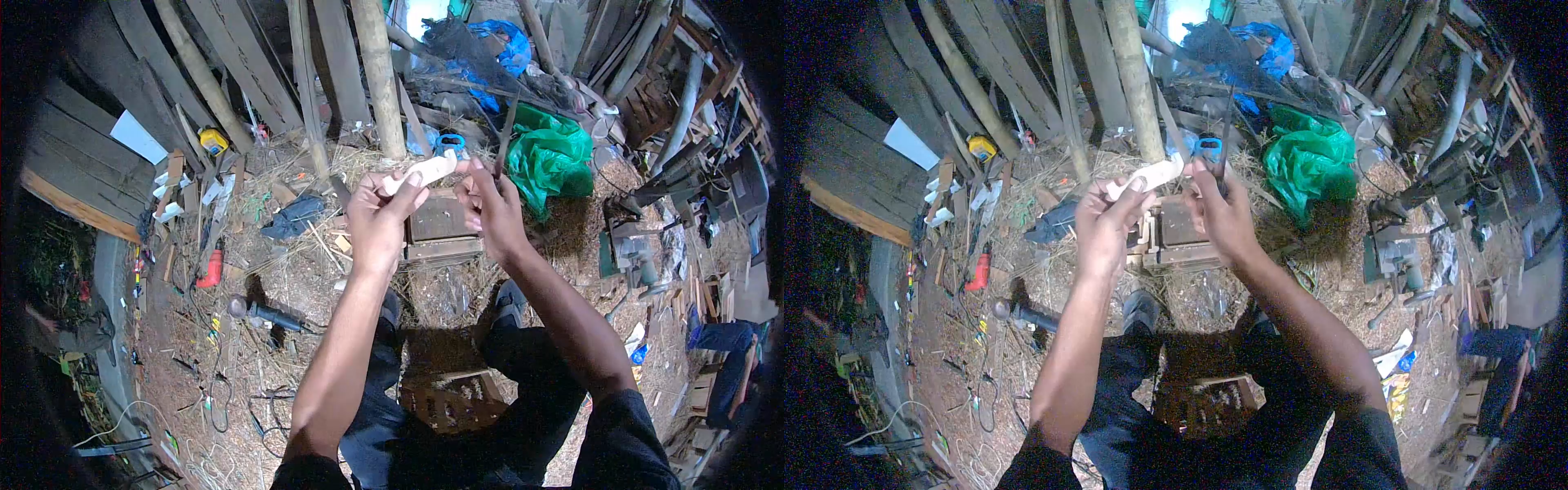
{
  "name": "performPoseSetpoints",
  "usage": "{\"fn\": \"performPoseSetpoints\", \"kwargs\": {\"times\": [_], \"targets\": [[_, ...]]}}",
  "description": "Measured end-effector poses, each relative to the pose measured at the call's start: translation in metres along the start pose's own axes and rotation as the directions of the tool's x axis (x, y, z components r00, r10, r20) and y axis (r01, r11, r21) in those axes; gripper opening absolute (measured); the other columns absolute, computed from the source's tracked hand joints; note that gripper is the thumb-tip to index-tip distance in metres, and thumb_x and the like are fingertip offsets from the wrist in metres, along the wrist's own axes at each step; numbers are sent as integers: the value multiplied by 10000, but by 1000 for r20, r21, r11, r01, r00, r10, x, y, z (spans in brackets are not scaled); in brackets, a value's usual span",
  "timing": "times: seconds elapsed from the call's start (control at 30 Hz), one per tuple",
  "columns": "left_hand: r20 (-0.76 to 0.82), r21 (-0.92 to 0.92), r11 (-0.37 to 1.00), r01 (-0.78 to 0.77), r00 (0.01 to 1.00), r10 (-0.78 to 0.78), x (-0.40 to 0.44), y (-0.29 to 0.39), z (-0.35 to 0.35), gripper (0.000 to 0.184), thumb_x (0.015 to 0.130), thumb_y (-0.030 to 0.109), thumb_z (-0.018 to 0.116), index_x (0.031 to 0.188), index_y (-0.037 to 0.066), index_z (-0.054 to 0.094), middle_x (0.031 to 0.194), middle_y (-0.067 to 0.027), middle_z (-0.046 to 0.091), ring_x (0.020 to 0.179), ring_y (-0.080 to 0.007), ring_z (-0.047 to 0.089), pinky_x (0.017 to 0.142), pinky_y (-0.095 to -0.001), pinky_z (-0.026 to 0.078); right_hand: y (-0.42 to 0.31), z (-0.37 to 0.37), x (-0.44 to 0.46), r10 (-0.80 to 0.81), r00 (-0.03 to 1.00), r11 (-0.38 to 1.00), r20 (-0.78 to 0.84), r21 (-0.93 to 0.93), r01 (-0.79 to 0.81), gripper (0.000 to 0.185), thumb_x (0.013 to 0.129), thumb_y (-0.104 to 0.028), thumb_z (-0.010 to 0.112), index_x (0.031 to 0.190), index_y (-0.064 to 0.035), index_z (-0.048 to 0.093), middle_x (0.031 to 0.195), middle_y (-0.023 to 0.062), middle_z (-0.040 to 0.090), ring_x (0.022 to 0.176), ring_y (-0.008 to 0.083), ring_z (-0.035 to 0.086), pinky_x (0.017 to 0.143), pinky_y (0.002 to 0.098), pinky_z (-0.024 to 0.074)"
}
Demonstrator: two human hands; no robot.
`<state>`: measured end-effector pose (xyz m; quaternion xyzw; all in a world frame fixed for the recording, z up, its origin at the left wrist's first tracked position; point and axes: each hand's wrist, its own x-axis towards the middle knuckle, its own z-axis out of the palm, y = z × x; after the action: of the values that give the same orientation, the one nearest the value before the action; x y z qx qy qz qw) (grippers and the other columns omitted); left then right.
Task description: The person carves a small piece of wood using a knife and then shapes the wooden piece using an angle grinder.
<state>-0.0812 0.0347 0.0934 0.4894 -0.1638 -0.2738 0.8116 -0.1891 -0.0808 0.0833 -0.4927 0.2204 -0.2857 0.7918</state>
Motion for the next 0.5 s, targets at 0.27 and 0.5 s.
{"fn": "performPoseSetpoints", "kwargs": {"times": [0.27, 0.5], "targets": [[318, 286, 933, 220, 896, -309, -11, -2, -1, 269, 850, 1, 581, 1083, 18, 447, 852, -87, 587, 695, -102, 544, 585, -261, 461, 3, -6, 5, -166, 986, 891, 26, -425, 162, 223, 886, -284, 653, 836, -78, 585, 662, -64, 512, 556, 14, 431, 486, 197, 321], [470, -148, 744, 652, 708, -527, -8, -2, -5, 397, 922, 268, 401, 1205, -7, 454, 799, -35, 495, 619, -123, 414, 541, -241, 363, 8, -24, 15, -198, 979, 866, 54, -458, 200, 184, 889, -215, 622, 843, -38, 606, 704, -64, 531, 622, 25, 431, 531, 215, 329]]}}
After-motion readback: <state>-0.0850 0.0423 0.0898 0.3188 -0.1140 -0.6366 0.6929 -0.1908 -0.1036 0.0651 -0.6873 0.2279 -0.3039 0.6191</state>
